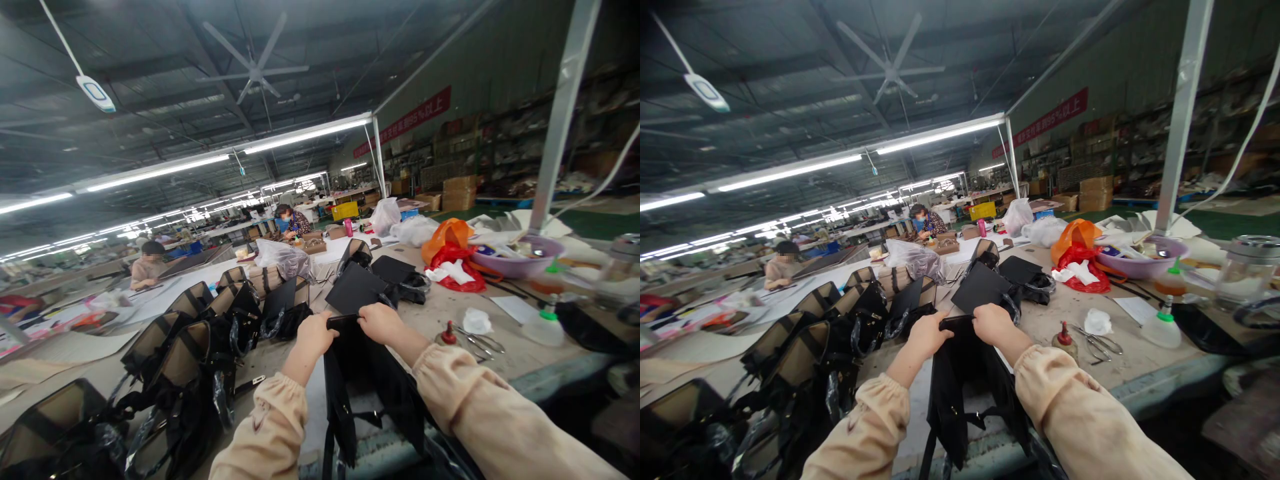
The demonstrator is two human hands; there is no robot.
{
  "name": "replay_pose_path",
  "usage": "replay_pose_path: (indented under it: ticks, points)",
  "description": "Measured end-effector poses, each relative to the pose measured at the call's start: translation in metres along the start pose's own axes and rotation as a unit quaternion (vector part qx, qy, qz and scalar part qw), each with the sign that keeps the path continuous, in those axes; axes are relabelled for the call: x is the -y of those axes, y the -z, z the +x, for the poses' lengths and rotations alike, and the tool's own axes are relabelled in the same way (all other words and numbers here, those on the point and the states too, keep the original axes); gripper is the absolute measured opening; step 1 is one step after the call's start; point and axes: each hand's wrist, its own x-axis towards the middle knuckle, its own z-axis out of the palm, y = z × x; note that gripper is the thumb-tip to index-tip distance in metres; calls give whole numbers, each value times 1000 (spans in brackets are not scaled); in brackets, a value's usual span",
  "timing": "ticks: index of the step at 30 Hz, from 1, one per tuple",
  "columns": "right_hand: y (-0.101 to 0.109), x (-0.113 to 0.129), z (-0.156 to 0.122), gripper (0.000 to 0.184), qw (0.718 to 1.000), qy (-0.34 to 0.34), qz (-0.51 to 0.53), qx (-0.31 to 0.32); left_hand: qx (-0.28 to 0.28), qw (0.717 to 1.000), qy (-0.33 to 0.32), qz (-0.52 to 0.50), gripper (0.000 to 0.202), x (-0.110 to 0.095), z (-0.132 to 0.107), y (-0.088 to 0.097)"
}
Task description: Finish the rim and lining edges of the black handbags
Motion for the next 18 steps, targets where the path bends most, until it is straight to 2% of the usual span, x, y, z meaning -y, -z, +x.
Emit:
replay_pose_path:
  ticks: [2,5,10,15,18]
  points:
    - [1,-4,1,28,1000,11,1,-1,2,1000,-14,0,35,-1,2,-1]
    - [2,-10,2,27,1000,27,1,-1,23,999,-2,29,22,0,6,-4]
    - [1,-12,4,27,999,41,5,-5,52,996,26,61,28,2,12,-7]
    - [-2,-19,7,28,1000,22,10,0,55,995,-2,80,29,-5,12,-5]
    - [-3,-25,9,28,1000,14,13,7,63,994,1,87,33,-9,8,-1]
